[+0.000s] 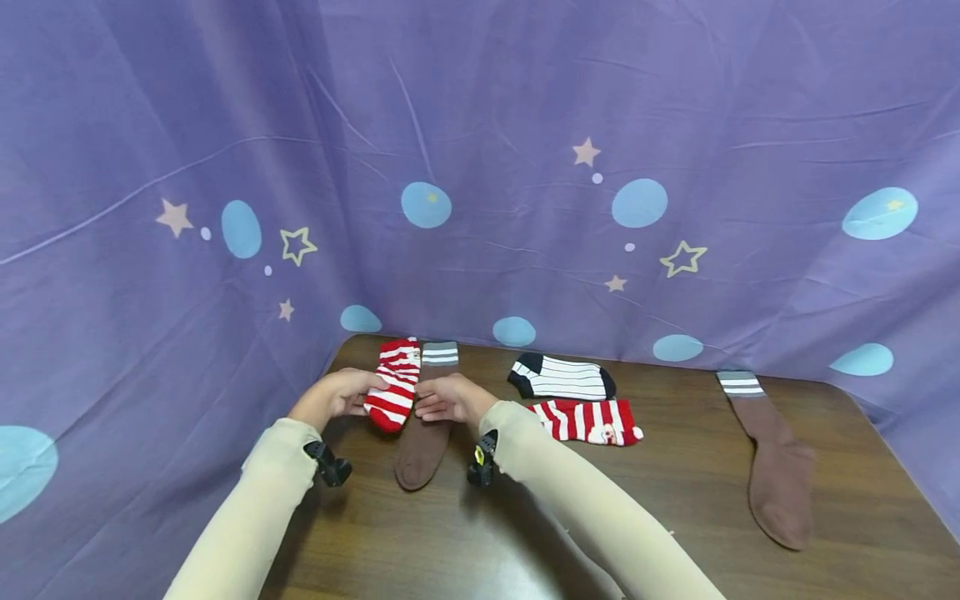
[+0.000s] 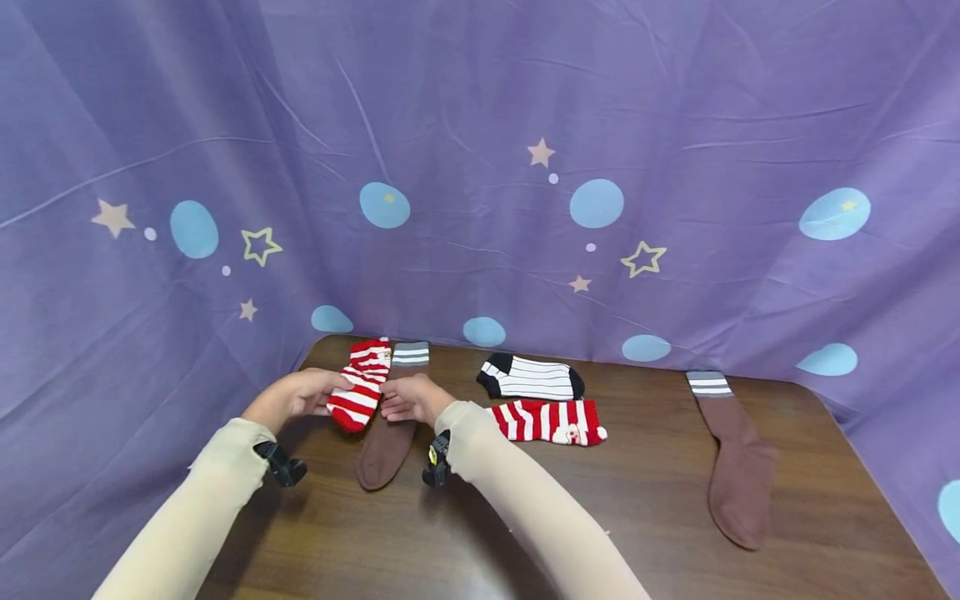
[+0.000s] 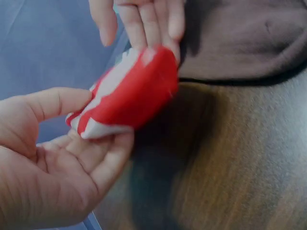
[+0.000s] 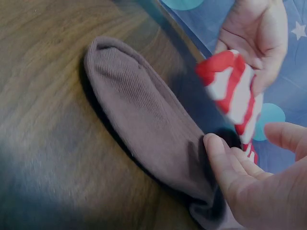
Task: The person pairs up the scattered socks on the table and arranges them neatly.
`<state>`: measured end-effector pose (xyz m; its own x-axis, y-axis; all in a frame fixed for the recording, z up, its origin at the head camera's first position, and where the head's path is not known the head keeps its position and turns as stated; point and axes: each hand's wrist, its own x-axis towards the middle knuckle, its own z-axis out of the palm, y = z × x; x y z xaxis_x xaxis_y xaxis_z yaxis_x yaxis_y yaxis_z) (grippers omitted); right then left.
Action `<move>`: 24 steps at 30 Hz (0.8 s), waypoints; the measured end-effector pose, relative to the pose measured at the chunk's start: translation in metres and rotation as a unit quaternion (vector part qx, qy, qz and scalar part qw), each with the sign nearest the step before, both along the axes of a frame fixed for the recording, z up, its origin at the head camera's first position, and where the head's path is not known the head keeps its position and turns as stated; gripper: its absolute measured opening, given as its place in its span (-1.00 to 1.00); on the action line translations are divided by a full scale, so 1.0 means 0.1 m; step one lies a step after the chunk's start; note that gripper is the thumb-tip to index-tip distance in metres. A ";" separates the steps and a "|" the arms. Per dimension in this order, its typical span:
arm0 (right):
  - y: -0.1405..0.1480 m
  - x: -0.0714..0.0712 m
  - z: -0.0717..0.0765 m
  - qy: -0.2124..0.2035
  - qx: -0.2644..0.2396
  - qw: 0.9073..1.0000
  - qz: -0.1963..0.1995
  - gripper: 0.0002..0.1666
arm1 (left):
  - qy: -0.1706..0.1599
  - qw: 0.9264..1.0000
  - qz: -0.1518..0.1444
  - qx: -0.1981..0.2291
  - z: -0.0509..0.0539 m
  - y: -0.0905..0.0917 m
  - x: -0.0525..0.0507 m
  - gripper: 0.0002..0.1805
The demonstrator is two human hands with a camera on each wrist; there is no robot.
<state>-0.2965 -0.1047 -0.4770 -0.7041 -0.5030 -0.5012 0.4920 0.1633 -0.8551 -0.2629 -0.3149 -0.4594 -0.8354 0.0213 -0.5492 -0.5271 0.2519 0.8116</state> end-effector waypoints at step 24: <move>0.19 -0.11 0.29 -0.074 -0.071 0.986 -0.133 -0.62 | -0.024 0.980 -0.197 0.026 0.03 0.20 0.05 -0.55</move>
